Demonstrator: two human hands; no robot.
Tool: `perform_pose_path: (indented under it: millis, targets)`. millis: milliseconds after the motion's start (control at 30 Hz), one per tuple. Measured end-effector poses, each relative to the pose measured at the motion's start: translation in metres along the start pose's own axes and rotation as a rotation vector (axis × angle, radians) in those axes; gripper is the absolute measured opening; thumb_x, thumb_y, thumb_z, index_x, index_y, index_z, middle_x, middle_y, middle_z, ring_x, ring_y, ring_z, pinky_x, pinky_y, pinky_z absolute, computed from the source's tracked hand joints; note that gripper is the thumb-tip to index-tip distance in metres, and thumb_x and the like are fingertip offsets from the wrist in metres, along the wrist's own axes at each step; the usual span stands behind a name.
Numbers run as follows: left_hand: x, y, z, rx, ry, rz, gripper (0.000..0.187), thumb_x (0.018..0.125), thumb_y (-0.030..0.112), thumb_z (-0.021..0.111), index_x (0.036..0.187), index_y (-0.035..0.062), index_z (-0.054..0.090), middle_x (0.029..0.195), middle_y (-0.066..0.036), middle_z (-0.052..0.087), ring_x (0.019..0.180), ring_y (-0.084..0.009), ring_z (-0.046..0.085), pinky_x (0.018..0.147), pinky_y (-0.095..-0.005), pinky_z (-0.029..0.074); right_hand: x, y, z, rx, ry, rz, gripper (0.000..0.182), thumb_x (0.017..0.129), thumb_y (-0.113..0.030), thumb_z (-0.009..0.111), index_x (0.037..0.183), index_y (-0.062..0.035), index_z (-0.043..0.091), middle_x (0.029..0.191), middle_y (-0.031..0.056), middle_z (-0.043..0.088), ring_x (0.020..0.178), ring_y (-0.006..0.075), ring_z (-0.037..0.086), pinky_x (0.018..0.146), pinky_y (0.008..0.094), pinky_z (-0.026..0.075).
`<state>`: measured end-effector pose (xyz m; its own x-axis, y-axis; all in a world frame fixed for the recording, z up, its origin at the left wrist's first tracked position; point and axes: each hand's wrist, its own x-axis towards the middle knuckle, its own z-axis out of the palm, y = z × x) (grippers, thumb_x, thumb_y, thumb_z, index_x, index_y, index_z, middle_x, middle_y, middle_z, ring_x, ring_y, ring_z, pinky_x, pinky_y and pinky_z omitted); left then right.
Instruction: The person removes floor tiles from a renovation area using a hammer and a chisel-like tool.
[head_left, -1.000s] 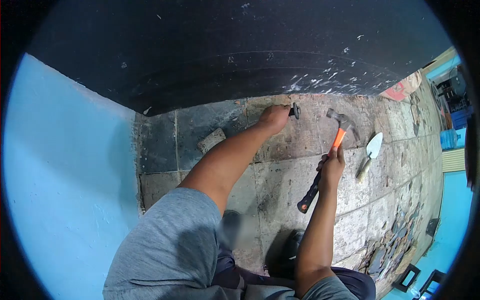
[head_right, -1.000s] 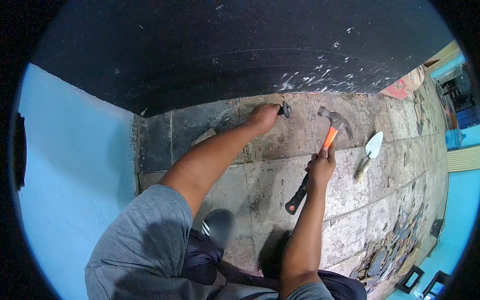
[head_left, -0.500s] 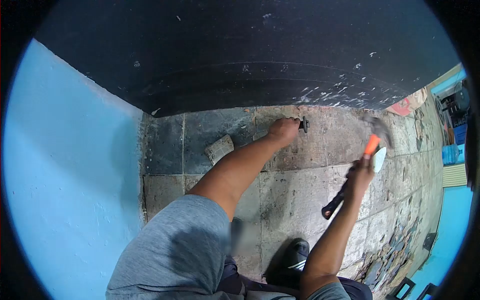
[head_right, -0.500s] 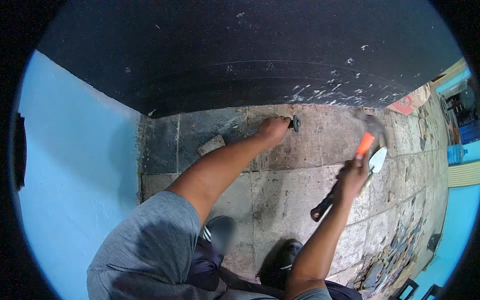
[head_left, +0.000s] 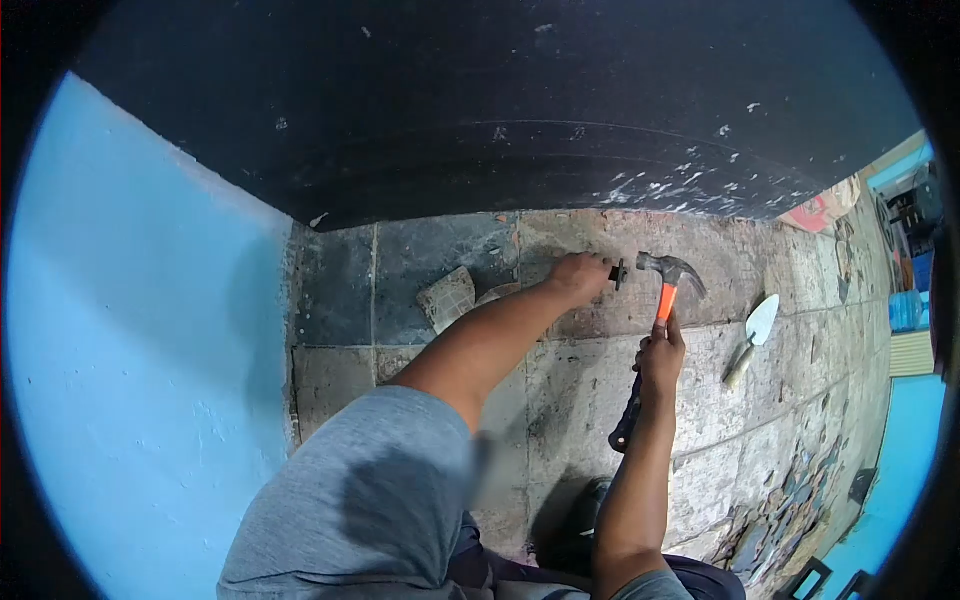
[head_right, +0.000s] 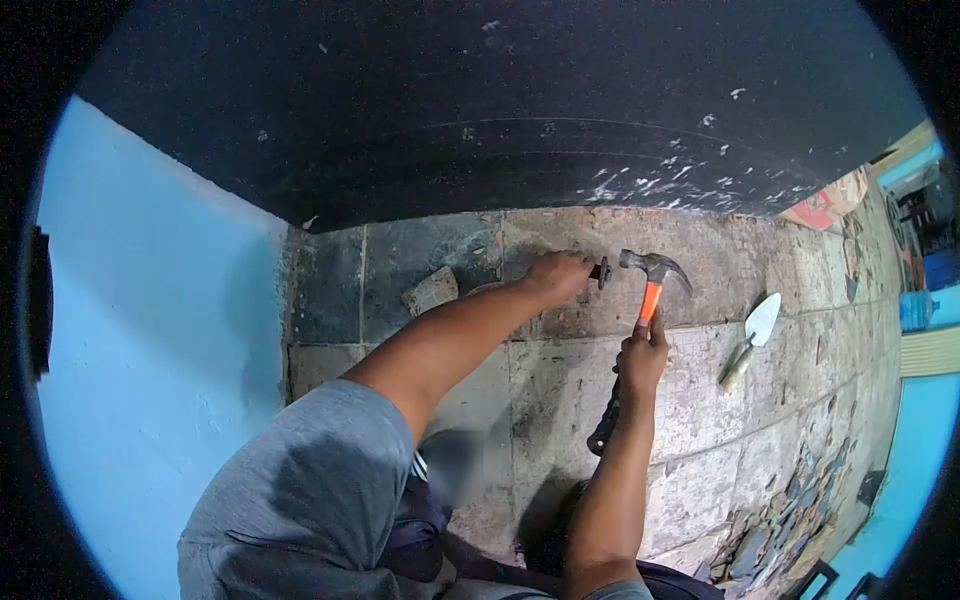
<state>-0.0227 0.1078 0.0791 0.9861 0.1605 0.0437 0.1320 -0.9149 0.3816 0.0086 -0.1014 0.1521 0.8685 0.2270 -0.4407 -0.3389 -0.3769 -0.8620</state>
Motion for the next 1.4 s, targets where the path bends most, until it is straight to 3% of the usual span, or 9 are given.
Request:
perform_pose_path:
  millis: [233, 567, 667, 700, 800, 900, 967, 1200, 1400]
  targets:
    - [-0.025, 0.008, -0.001, 0.046, -0.101, 0.122, 0.029, 0.086, 0.004, 0.063, 0.114, -0.0015, 0.058, 0.11, -0.019, 0.066, 0.11, -0.0355, 0.066, 0.091, -0.0435, 0.057, -0.006, -0.008, -0.023, 0.076, 0.072, 0.063, 0.048, 0.11, -0.027, 0.048, 0.157, -0.0193, 0.044, 0.064, -0.0041, 0.043, 0.048, 0.0076, 0.041, 0.043, 0.0277, 0.038]
    - [0.01, -0.013, -0.023, -0.157, -0.18, -0.028, 0.031, 0.09, 0.011, 0.056, 0.116, -0.006, 0.059, 0.118, -0.026, 0.065, 0.116, -0.0413, 0.062, 0.1, -0.0483, 0.051, -0.003, -0.018, -0.038, 0.176, 0.091, 0.039, 0.046, 0.108, -0.024, 0.051, 0.153, -0.0166, 0.048, 0.064, -0.0026, 0.046, 0.047, 0.0097, 0.043, 0.043, 0.0296, 0.038]
    - [0.022, -0.026, -0.004, -0.1, -0.134, -0.006, 0.043, 0.102, 0.021, 0.046, 0.135, -0.0073, 0.051, 0.135, -0.031, 0.057, 0.127, -0.0424, 0.056, 0.108, -0.0479, 0.044, 0.002, -0.007, -0.037, 0.258, 0.075, 0.04, 0.05, 0.107, -0.022, 0.053, 0.156, -0.0153, 0.046, 0.062, -0.0009, 0.047, 0.046, 0.0111, 0.045, 0.042, 0.032, 0.04]
    - [0.023, -0.007, -0.032, -0.124, -0.289, -0.136, 0.053, 0.104, 0.026, 0.045, 0.145, -0.0075, 0.044, 0.144, -0.03, 0.053, 0.135, -0.0416, 0.051, 0.114, -0.0462, 0.041, -0.002, -0.009, -0.032, 0.23, 0.104, 0.039, 0.05, 0.106, -0.022, 0.053, 0.155, -0.0136, 0.046, 0.062, -0.0006, 0.049, 0.046, 0.0112, 0.045, 0.041, 0.0322, 0.041]
    - [0.025, -0.021, -0.01, -0.141, -0.206, -0.152, 0.057, 0.102, 0.035, 0.047, 0.142, -0.006, 0.05, 0.142, -0.029, 0.055, 0.134, -0.0423, 0.052, 0.113, -0.0464, 0.042, -0.011, -0.008, -0.02, 0.067, 0.101, -0.002, 0.049, 0.106, -0.027, 0.053, 0.153, -0.0154, 0.05, 0.069, 0.0001, 0.052, 0.05, 0.0114, 0.047, 0.044, 0.0313, 0.044]
    - [0.026, -0.012, -0.029, -0.093, -0.234, -0.139, 0.056, 0.103, 0.039, 0.047, 0.141, -0.0026, 0.051, 0.142, -0.028, 0.056, 0.131, -0.0445, 0.053, 0.112, -0.0484, 0.042, -0.002, 0.02, -0.005, -0.223, 0.095, -0.189, 0.048, 0.105, -0.027, 0.052, 0.152, -0.0168, 0.051, 0.096, 0.019, 0.07, 0.082, 0.0327, 0.066, 0.073, 0.0431, 0.054]
    - [0.032, -0.016, -0.033, -0.085, -0.24, -0.169, 0.054, 0.102, 0.039, 0.051, 0.14, -0.0004, 0.052, 0.138, -0.027, 0.059, 0.128, -0.0433, 0.056, 0.108, -0.0478, 0.045, -0.017, -0.002, -0.002, -0.255, 0.084, -0.209, 0.047, 0.103, -0.025, 0.051, 0.149, -0.0158, 0.052, 0.115, 0.031, 0.068, 0.112, 0.0474, 0.065, 0.096, 0.0504, 0.05]
    - [0.043, -0.044, -0.029, -0.249, -0.232, -0.032, 0.047, 0.091, 0.038, 0.077, 0.122, 0.0037, 0.069, 0.115, -0.018, 0.073, 0.104, -0.0319, 0.07, 0.091, -0.0403, 0.052, -0.004, 0.006, -0.009, -0.234, 0.15, -0.324, 0.044, 0.102, -0.026, 0.055, 0.145, -0.0162, 0.058, 0.113, 0.0288, 0.07, 0.108, 0.0457, 0.068, 0.095, 0.049, 0.052]
    - [0.048, -0.032, -0.033, -0.194, -0.296, -0.029, 0.041, 0.091, 0.035, 0.078, 0.117, 0.0033, 0.073, 0.108, -0.017, 0.075, 0.098, -0.0278, 0.071, 0.088, -0.0396, 0.053, -0.001, -0.05, -0.067, -0.086, 0.37, -0.325, 0.045, 0.104, -0.029, 0.057, 0.145, -0.011, 0.058, 0.102, 0.0245, 0.073, 0.097, 0.038, 0.072, 0.086, 0.0433, 0.054]
